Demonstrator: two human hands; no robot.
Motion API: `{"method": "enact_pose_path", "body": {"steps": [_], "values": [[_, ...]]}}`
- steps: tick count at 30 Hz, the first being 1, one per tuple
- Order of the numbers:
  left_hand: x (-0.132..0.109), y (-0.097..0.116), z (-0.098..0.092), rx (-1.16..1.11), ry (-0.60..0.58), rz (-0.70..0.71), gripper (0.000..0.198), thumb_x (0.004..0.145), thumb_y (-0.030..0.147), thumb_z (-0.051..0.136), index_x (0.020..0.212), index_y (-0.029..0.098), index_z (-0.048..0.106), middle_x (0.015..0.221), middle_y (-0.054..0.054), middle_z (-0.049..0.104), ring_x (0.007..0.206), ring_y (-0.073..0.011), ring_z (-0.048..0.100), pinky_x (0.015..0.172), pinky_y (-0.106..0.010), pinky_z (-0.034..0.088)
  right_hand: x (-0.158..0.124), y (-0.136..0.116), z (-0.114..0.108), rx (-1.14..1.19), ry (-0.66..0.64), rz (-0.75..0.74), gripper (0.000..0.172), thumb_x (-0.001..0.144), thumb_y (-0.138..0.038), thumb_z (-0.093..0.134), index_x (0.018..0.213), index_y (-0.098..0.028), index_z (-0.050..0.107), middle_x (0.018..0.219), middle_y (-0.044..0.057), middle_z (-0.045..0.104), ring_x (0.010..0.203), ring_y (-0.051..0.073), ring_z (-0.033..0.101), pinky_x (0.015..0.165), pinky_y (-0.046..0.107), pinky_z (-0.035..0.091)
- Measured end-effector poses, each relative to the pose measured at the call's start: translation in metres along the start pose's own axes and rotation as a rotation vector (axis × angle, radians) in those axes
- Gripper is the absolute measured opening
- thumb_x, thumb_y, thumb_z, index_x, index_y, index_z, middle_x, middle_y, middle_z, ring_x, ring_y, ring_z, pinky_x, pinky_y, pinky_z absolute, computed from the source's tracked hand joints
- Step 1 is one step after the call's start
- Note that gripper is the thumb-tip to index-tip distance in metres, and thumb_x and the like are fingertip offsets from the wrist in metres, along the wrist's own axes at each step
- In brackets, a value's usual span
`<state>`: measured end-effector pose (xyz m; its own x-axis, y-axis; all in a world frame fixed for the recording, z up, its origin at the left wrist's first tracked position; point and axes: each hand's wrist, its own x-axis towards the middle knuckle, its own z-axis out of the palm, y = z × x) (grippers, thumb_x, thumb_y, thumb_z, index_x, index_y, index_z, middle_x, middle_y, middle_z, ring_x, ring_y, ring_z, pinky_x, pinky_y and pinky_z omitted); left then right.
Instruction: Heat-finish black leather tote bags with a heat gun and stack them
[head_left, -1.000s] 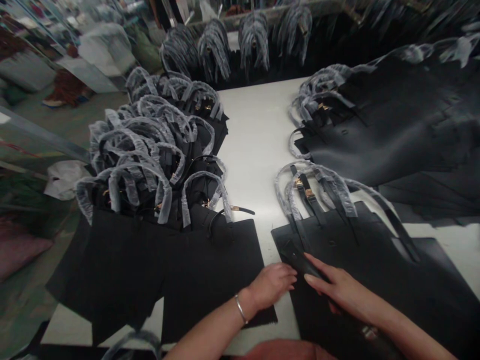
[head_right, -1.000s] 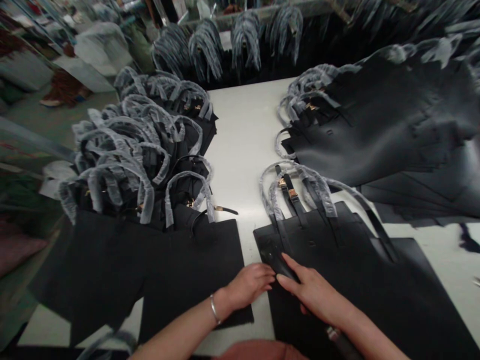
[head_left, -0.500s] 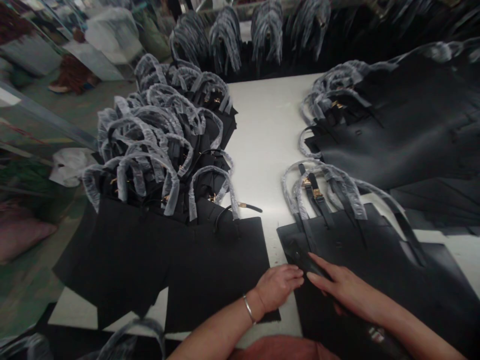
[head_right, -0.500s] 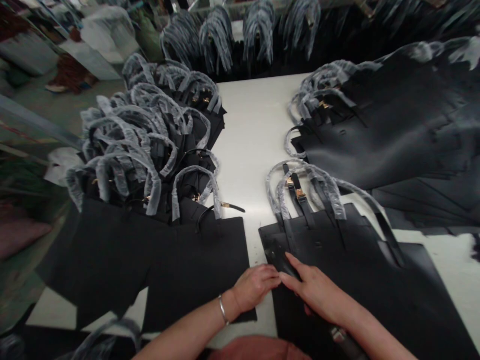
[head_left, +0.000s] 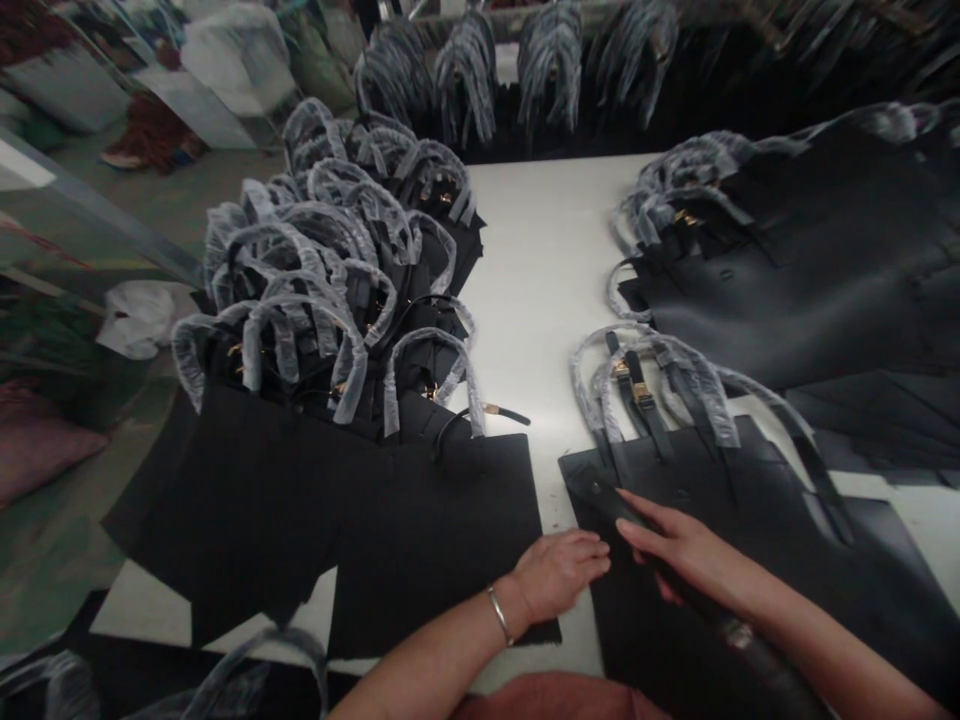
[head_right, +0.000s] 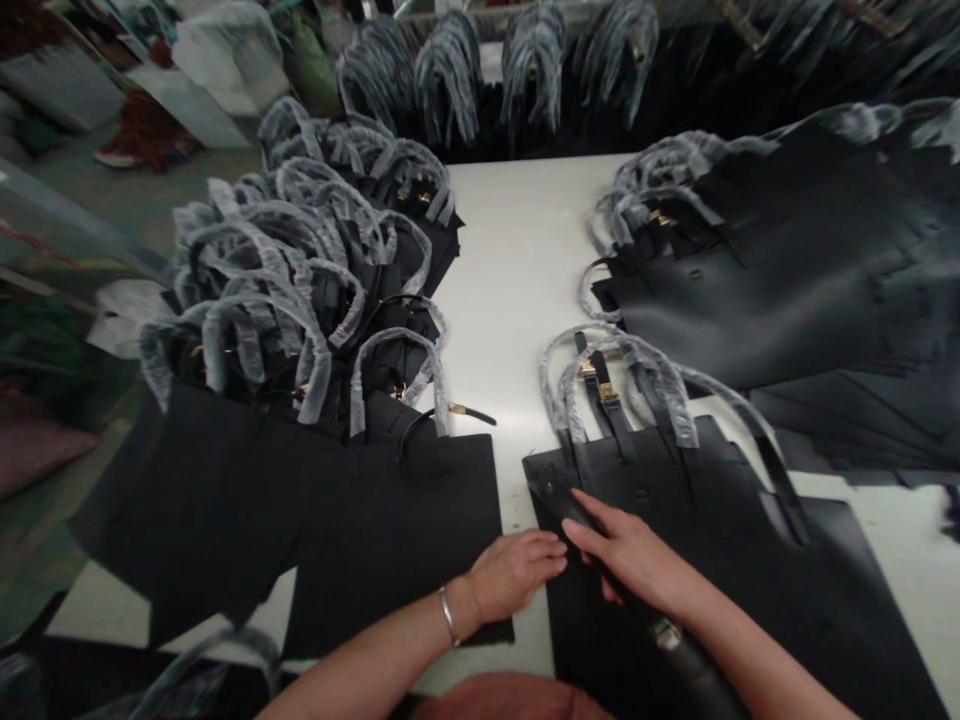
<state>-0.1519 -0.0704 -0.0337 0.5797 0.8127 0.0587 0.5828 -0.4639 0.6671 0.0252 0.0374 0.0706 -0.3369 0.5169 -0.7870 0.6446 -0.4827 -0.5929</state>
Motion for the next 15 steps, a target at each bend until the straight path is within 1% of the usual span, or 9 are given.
{"method": "enact_pose_path", "body": {"steps": [2,6,7,9,11,12,15], "values": [[0.001,0.0,-0.001,0.008,-0.01,0.016,0.033,0.09,0.01,0.043,0.12,0.016,0.057,0.127,-0.007,0.059,0.126,-0.0165,0.045,0.105,-0.032,0.04,0.008,-0.002,0.006,-0.001,-0.028,0.005,0.072,0.086,-0.049,0.052,0.147,-0.017,0.03,0.066,-0.003,0.057,0.036,0.01,0.054,0.032,0.02,0.039],[0.002,0.001,-0.003,0.028,-0.009,0.039,0.033,0.089,0.01,0.045,0.119,0.014,0.057,0.125,-0.008,0.06,0.125,-0.0174,0.045,0.104,-0.032,0.041,0.031,-0.021,0.019,-0.003,-0.046,-0.088,0.069,0.087,-0.048,0.051,0.146,-0.016,0.031,0.066,-0.002,0.059,0.036,0.01,0.054,0.034,0.021,0.04],[0.002,0.002,-0.003,0.028,0.0,0.032,0.032,0.089,0.011,0.045,0.118,0.015,0.057,0.124,-0.007,0.06,0.124,-0.0172,0.046,0.103,-0.031,0.042,0.035,-0.026,0.021,-0.012,-0.022,-0.115,0.069,0.087,-0.048,0.052,0.145,-0.016,0.033,0.066,-0.002,0.06,0.037,0.01,0.054,0.035,0.021,0.041],[0.0,0.004,-0.002,0.028,0.038,0.015,0.029,0.09,0.013,0.045,0.116,0.017,0.058,0.121,-0.006,0.062,0.121,-0.0165,0.048,0.101,-0.031,0.043,0.037,-0.034,0.021,-0.026,0.067,-0.169,0.069,0.086,-0.048,0.055,0.144,-0.016,0.036,0.067,-0.001,0.061,0.039,0.011,0.055,0.038,0.022,0.043],[-0.001,0.007,0.0,0.036,0.096,-0.009,0.026,0.091,0.015,0.044,0.112,0.018,0.059,0.115,-0.005,0.064,0.116,-0.0167,0.051,0.099,-0.031,0.045,0.03,-0.034,0.014,-0.005,0.155,-0.207,0.071,0.085,-0.049,0.056,0.144,-0.017,0.036,0.068,-0.001,0.061,0.04,0.011,0.056,0.039,0.022,0.044],[0.0,0.008,0.001,0.046,0.124,-0.025,0.023,0.091,0.016,0.044,0.107,0.018,0.061,0.111,-0.006,0.065,0.112,-0.0175,0.053,0.097,-0.032,0.046,0.023,-0.031,0.009,0.02,0.178,-0.213,0.071,0.085,-0.05,0.056,0.145,-0.018,0.035,0.069,-0.002,0.061,0.04,0.011,0.056,0.039,0.023,0.044],[0.01,0.013,0.001,0.104,0.171,-0.106,0.015,0.088,0.024,0.05,0.083,0.018,0.062,0.089,-0.007,0.064,0.092,-0.0217,0.058,0.085,-0.038,0.05,-0.006,-0.008,-0.011,0.087,0.205,-0.19,0.07,0.084,-0.049,0.056,0.145,-0.021,0.034,0.069,-0.003,0.058,0.04,0.011,0.055,0.037,0.022,0.043]]}}
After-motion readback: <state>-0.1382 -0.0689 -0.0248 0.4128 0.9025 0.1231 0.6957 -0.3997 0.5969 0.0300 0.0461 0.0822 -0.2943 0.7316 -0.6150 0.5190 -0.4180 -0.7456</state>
